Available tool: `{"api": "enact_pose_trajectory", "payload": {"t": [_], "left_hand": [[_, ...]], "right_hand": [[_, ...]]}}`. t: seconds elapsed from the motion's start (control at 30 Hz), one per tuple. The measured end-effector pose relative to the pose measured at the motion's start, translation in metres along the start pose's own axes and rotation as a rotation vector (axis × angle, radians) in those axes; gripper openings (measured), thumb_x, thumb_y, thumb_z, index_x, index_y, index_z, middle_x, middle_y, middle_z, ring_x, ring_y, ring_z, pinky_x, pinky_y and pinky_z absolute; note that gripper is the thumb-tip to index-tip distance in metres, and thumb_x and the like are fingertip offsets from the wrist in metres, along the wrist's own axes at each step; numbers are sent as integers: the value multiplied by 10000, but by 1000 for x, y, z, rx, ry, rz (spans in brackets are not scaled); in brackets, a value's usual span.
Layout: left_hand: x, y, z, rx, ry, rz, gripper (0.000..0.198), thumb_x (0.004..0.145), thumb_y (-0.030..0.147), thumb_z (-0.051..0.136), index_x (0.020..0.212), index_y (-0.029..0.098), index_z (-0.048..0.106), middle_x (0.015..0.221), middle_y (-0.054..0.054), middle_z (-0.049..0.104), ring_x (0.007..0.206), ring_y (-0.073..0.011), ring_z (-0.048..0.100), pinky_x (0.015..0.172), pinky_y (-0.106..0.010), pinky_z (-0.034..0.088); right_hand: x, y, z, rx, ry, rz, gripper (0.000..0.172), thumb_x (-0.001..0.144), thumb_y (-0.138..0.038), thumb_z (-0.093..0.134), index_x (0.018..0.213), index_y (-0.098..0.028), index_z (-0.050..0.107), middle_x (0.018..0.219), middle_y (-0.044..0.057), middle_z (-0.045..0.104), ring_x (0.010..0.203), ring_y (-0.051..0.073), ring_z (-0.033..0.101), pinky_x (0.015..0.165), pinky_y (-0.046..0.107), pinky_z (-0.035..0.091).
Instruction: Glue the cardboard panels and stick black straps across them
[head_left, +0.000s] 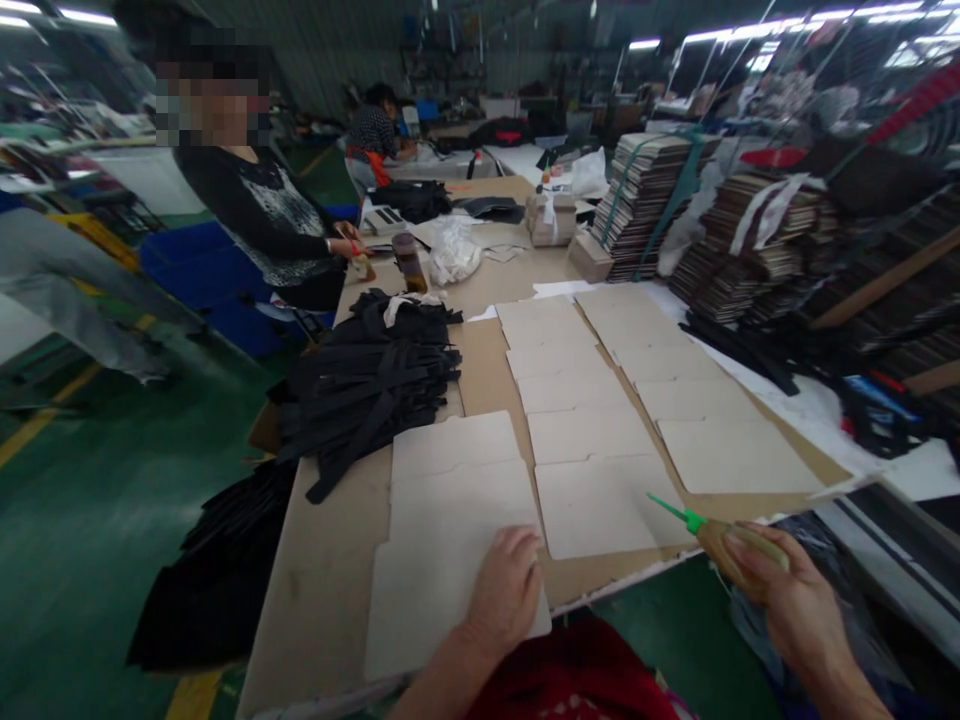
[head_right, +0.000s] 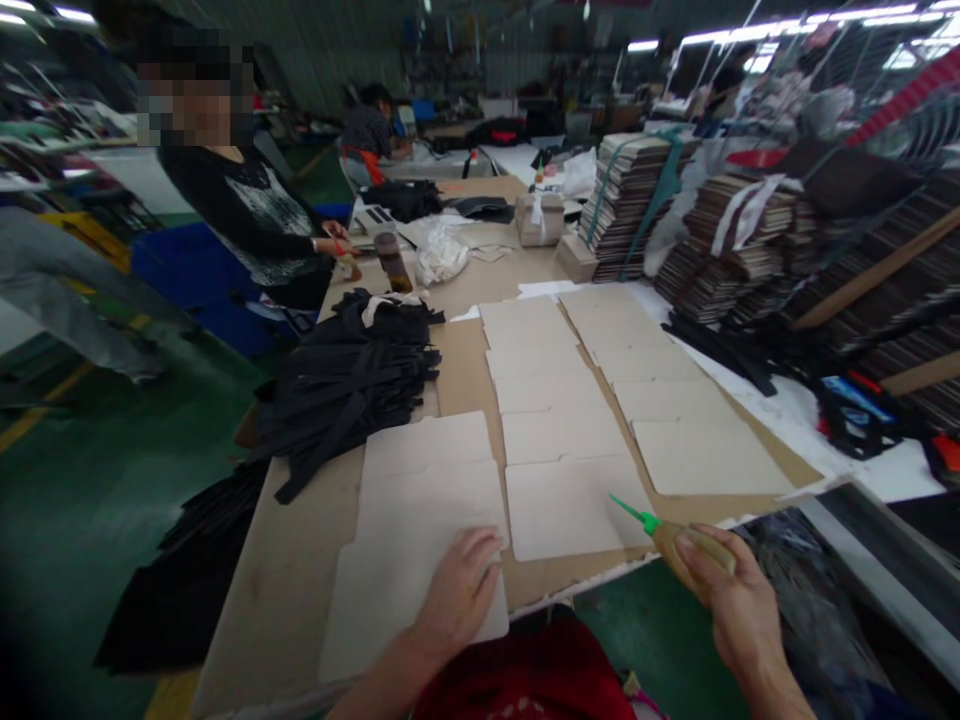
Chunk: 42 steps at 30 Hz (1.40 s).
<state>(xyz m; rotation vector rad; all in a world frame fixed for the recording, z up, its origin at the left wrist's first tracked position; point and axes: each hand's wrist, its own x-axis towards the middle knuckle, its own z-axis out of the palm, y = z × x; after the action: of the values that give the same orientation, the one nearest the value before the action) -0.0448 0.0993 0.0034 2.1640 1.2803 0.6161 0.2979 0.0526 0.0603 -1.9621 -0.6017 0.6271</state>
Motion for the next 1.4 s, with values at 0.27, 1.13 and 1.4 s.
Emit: {"api": "enact_pose_trajectory", "payload": {"t": [0.27,1.13,1.4], "left_hand": [[36,82,74,90,-384,33,566,954,375,433,1477,172,355,1597,-101,282,1454,-364,231,1195,-535,259],[59,87,92,320,-501,-161,461,970,313,402,1404,180,486,1505,-209,398,1424,-393,300,1120,-552,350],[62,88,88,283,-545,-190,507,948,360,432,1418,174,470,1525,-199,377,1431,-403,274,1133,-556,318]], "right_hand": [[45,8,-6,-368,-200,-140,578,668,-675,645,1021,-217,654,917,59,699,822,278,634,754,417,493],[103,-11,-2,-751,-605,-632,227,931,-470,474,997,-275,571,1009,33,606,909,230,610,811,389,497],[88,-11,10,-676,-587,-646,224,930,-461,481,969,-263,579,965,29,607,875,210,612,779,349,501]]}}
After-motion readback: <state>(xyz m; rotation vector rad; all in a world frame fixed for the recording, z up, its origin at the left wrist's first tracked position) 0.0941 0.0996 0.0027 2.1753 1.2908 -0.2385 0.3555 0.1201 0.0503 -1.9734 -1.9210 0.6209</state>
